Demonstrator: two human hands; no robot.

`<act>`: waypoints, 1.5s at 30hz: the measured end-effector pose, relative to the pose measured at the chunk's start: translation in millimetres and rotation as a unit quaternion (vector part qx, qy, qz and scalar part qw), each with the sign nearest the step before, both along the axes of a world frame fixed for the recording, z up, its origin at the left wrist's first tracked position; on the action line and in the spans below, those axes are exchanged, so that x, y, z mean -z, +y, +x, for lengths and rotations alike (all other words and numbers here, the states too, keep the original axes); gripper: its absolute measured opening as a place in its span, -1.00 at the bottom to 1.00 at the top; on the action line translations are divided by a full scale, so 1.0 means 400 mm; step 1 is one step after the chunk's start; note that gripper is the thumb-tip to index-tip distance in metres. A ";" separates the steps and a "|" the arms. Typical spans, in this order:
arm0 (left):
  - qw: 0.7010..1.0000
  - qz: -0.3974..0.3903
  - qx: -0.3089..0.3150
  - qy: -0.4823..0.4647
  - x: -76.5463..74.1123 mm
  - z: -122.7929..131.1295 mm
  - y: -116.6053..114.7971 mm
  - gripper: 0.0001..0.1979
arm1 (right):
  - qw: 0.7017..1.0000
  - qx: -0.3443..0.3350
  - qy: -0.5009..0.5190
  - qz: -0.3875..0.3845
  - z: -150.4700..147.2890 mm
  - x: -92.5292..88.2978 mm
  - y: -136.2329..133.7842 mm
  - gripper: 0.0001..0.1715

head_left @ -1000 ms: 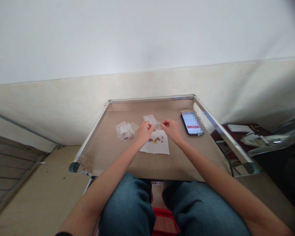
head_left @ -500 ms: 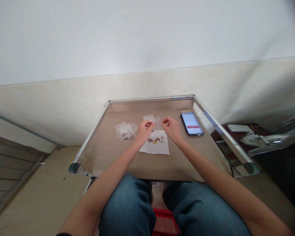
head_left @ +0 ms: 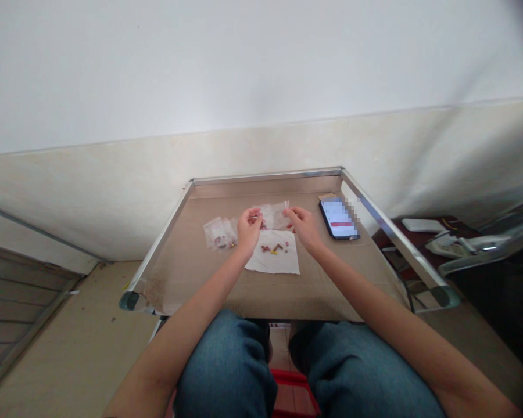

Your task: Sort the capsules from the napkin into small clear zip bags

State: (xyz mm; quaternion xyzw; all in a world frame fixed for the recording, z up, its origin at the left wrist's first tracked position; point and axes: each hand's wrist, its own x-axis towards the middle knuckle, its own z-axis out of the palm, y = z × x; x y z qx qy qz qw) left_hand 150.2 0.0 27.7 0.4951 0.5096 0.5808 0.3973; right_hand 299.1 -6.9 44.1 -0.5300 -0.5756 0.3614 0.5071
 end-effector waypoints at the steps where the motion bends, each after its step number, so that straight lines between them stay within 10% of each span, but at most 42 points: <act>1: 1.000 -0.005 0.003 -0.003 0.000 0.000 0.000 -0.84 | 1.000 -0.013 -0.007 0.001 -0.003 0.002 0.001 -0.62; 11: 0.997 -0.027 0.058 -0.038 0.002 0.006 -0.005 -0.83 | 0.988 -0.029 0.056 -0.142 -0.012 0.037 0.013 -0.53; 21: 0.989 -0.015 0.083 -0.121 -0.076 0.031 -0.035 -0.71 | 0.944 -0.039 0.265 -0.191 0.005 0.046 0.028 -0.53; 27: 0.992 0.040 0.117 -0.034 -0.086 0.046 -0.047 -0.74 | 0.935 -0.061 0.291 -0.193 0.009 0.039 0.030 -0.54; 35: 0.993 0.067 0.067 0.063 -0.081 0.040 -0.045 -0.67 | 0.831 -0.071 0.484 -0.264 0.009 0.033 0.027 -0.67; 45: 0.994 0.005 0.103 0.033 -0.078 0.026 -0.040 -0.74 | 0.832 -0.131 0.450 -0.296 -0.007 0.052 0.024 -0.68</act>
